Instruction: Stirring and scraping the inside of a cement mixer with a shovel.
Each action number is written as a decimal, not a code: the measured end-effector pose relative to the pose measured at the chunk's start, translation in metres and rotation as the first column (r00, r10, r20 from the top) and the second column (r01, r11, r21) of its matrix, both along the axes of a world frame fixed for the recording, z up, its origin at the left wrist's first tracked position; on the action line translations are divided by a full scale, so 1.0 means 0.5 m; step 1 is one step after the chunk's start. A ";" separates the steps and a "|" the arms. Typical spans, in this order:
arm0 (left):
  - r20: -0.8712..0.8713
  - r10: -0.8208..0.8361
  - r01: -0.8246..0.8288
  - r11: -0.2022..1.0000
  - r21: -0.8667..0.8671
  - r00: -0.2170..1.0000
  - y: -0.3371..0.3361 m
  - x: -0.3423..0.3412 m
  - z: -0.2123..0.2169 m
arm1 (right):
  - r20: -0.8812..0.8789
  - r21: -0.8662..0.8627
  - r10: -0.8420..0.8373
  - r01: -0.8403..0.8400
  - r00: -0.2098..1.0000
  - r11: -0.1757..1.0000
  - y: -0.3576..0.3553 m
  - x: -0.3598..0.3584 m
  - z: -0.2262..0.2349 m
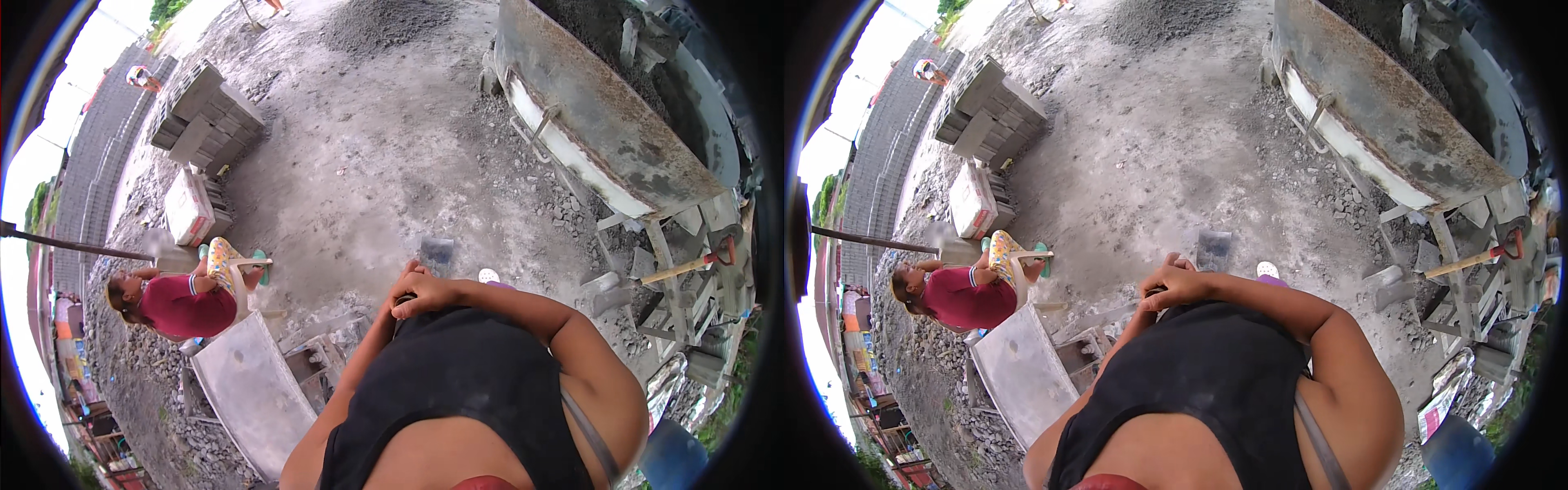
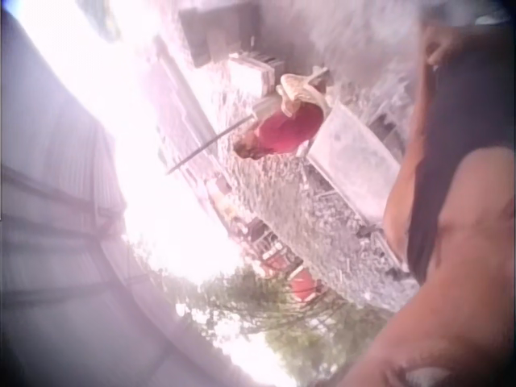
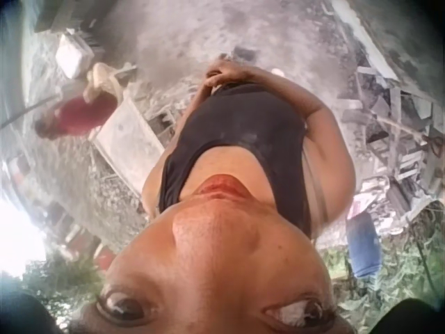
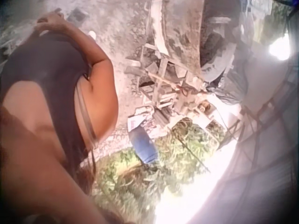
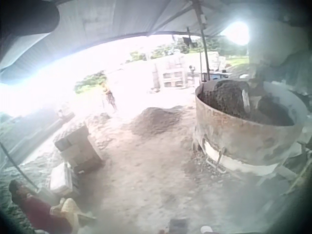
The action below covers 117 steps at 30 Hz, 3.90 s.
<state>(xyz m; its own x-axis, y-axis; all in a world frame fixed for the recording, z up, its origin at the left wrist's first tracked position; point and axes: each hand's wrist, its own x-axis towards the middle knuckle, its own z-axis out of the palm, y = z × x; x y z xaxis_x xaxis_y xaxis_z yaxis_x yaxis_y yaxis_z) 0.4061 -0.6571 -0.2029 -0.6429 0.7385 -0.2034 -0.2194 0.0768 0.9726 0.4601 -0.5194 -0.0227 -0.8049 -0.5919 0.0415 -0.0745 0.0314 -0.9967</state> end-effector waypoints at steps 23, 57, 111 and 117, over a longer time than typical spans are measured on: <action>0.074 0.021 -0.025 0.998 0.056 0.997 0.223 -0.023 -0.167 | 0.115 -0.465 -0.294 0.313 0.949 0.828 0.147 0.009 -0.032; -0.230 -0.026 0.005 0.996 -0.091 0.973 0.104 0.037 -0.090 | 0.110 -0.356 -0.196 0.223 0.974 0.907 0.068 0.051 -0.034; -0.398 -0.047 0.055 0.998 0.009 0.916 0.153 0.002 -0.045 | 0.219 -0.329 -0.216 0.281 0.951 0.902 0.100 0.020 -0.009; -0.337 -0.040 0.039 0.999 -0.009 0.941 0.145 0.000 -0.026 | 0.191 -0.329 -0.207 0.261 0.959 0.907 0.097 0.016 -0.021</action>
<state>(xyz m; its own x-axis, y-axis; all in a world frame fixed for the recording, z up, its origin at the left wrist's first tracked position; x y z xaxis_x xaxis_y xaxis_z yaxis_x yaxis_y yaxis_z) 0.4063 -0.5846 -0.2158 -0.6447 0.7643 0.0179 0.1240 0.0814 0.9889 0.4679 -0.4712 -0.0330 -0.9314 -0.3553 0.0791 0.0420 -0.3207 -0.9462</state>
